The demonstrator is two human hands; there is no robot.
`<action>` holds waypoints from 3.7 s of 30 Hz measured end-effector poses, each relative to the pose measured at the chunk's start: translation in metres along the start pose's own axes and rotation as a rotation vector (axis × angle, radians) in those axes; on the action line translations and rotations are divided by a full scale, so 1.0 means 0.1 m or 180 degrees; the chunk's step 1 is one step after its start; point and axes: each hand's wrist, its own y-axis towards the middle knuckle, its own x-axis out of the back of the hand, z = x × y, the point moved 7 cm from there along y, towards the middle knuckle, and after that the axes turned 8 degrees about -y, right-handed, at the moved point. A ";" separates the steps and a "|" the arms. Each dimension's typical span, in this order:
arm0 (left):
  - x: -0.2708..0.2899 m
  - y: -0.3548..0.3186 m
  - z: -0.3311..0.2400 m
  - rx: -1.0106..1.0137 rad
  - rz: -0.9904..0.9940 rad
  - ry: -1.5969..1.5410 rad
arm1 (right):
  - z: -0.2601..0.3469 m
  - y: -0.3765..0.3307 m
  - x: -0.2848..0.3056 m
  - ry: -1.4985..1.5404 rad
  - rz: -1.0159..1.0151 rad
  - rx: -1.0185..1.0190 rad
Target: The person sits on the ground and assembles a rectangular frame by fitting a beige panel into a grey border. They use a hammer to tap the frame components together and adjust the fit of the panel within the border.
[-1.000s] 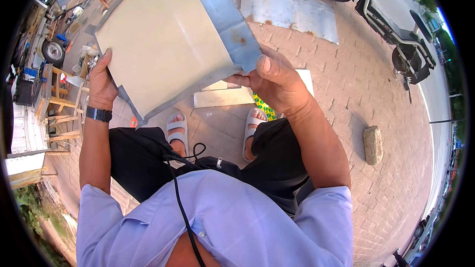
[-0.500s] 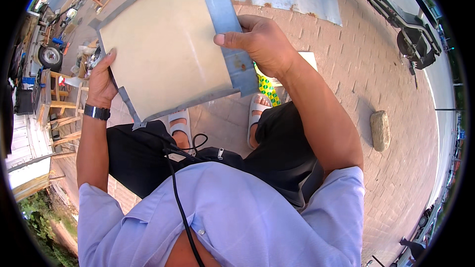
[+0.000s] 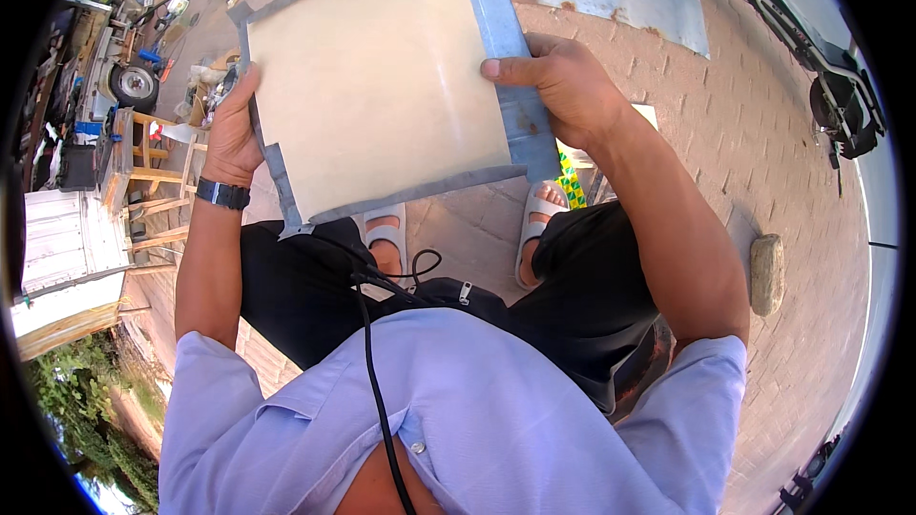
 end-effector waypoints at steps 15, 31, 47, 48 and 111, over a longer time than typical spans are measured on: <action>0.12 0.00 -0.08 -0.0144 0.0021 0.0000 | 0.12 -0.06 -0.07 0.0022 0.0133 0.0363; 0.18 0.09 -0.02 0.0009 -0.0124 -0.0013 | 0.21 -0.15 0.02 0.0024 0.0167 0.0761; 0.04 -0.17 -0.23 -0.0664 0.0824 -0.0193 | 0.21 -0.13 0.13 -0.0242 -0.0190 0.0598; 0.12 -0.17 -0.29 -0.0821 0.0373 0.0162 | 0.23 -0.14 0.12 -0.0241 -0.0177 0.0602; -0.20 -0.30 0.07 -0.0053 0.0310 0.1315 | 0.52 -0.35 0.15 -0.0131 -0.0328 0.1165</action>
